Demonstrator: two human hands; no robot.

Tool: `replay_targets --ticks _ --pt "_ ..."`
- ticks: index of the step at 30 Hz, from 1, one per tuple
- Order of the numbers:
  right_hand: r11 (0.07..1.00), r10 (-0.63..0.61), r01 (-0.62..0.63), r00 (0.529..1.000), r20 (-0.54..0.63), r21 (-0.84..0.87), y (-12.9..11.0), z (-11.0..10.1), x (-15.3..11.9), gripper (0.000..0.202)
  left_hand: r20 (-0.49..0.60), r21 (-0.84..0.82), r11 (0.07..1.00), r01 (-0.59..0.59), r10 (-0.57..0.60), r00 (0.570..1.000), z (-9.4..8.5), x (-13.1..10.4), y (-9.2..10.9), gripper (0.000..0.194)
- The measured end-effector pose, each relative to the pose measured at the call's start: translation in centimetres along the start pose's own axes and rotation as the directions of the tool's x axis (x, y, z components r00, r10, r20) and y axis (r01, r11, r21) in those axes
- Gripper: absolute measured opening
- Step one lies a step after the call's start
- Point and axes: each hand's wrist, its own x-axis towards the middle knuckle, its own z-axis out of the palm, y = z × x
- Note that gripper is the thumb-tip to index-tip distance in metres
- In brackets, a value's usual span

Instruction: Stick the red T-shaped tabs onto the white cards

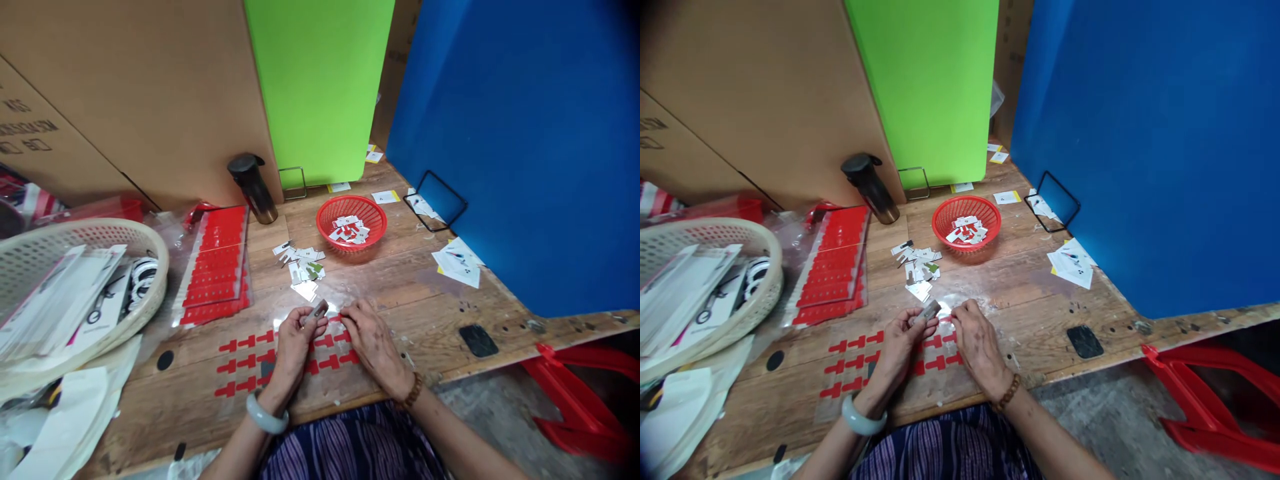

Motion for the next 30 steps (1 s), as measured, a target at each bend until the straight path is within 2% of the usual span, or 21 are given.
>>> replay_targets --ticks 7,10,16,20,23,26,30 --pt "0.996 0.091 -0.091 0.995 -0.029 0.004 -0.3 0.2 0.5 0.014 -0.009 0.004 1.0 -0.017 0.017 1.0 0.1 -0.1 -0.4 0.035" --pt "0.998 0.052 -0.052 0.999 -0.005 0.042 -0.2 0.1 0.3 0.015 -0.03 0.014 1.0 -0.023 0.023 0.999 0.2 -0.1 -0.4 0.032" --pt "0.975 -0.015 0.003 0.999 0.05 0.222 0.6 -0.4 -0.7 0.016 -0.04 0.009 1.0 0.0 0.0 0.999 0.2 -0.1 -0.2 0.027" --pt "0.92 -0.013 -0.021 0.996 0.085 0.392 1.3 -0.7 -0.8 0.012 -0.037 -0.047 0.996 0.07 -0.072 0.997 0.2 0.1 0.5 0.028" --pt "0.872 0.055 -0.099 0.993 0.105 0.479 1.3 -1.2 -0.8 0.007 -0.02 -0.077 0.985 0.154 -0.156 0.987 0.2 0.0 1.2 0.028" --pt "0.85 0.125 -0.17 0.984 0.124 0.498 0.6 -1.7 -0.7 0.005 0.03 -0.083 0.969 0.233 -0.231 0.972 0.2 -0.5 1.9 0.028" --pt "0.87 0.123 -0.149 0.989 0.087 0.471 -0.3 -2.1 -0.3 0.007 0.122 -0.055 0.957 0.286 -0.278 0.953 0.3 -1.6 2.7 0.028"
